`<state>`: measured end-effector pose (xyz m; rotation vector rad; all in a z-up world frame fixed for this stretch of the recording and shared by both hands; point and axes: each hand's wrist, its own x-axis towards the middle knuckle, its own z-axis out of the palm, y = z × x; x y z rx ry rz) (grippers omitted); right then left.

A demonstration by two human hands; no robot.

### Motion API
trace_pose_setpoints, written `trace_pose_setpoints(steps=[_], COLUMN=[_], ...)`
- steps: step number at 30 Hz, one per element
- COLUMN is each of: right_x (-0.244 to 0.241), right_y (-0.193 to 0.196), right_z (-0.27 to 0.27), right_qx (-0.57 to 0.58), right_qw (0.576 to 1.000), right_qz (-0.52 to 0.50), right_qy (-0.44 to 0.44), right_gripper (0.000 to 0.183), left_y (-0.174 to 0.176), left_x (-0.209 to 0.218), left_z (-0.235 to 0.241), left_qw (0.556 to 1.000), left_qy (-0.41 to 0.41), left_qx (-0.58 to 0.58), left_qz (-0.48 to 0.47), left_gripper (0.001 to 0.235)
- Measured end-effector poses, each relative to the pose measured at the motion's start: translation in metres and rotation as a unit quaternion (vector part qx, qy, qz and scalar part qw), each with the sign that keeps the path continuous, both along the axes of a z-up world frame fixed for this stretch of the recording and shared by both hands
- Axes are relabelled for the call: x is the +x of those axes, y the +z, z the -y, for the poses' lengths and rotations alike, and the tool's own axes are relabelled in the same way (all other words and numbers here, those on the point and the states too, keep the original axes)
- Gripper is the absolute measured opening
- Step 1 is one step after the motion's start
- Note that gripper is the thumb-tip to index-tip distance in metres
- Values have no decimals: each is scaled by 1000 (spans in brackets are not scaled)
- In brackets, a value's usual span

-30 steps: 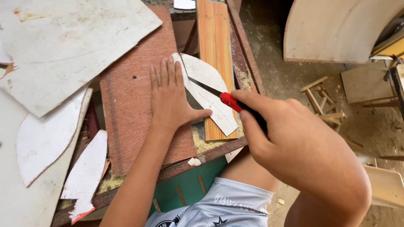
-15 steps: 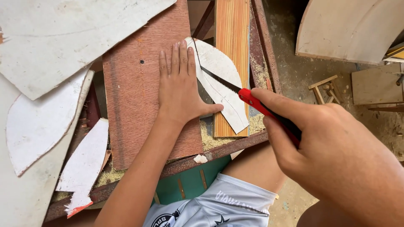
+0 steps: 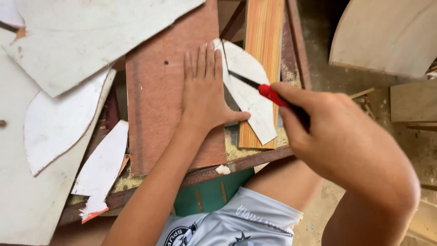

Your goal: Using a hand saw to cut a curved shape out of a thin sheet of material on a workbench.

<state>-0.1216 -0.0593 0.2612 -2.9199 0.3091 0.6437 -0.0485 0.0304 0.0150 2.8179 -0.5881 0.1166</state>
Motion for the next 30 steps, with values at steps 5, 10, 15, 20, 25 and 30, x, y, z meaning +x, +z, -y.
trace_pose_setpoints(steps=[5,10,15,20,25,30], right_x=[5,3,23,27,20,21], right_y=[-5,-11,-72,-128,-145,-120], right_z=[5,5,2,27,23,40], right_qx=[-51,-35,34,93,112,166], right_qw=[997,999,998,982,971,968], right_qz=[-18,-2,61,156,207,186], right_qy=[-57,-29,10,46,34,-20], right_gripper=[48,32,43,34,46,42], left_y=[0,2,-1,-1,4,17], left_x=[2,1,6,5,1,-3], left_z=[7,7,9,11,9,9], left_qw=[1000,1000,996,995,999,998], left_qy=[-8,-14,-25,-30,-20,-36], left_qx=[18,0,-84,-94,-42,-46], left_qz=[9,5,19,32,-12,-30], left_gripper=[163,162,145,135,126,155])
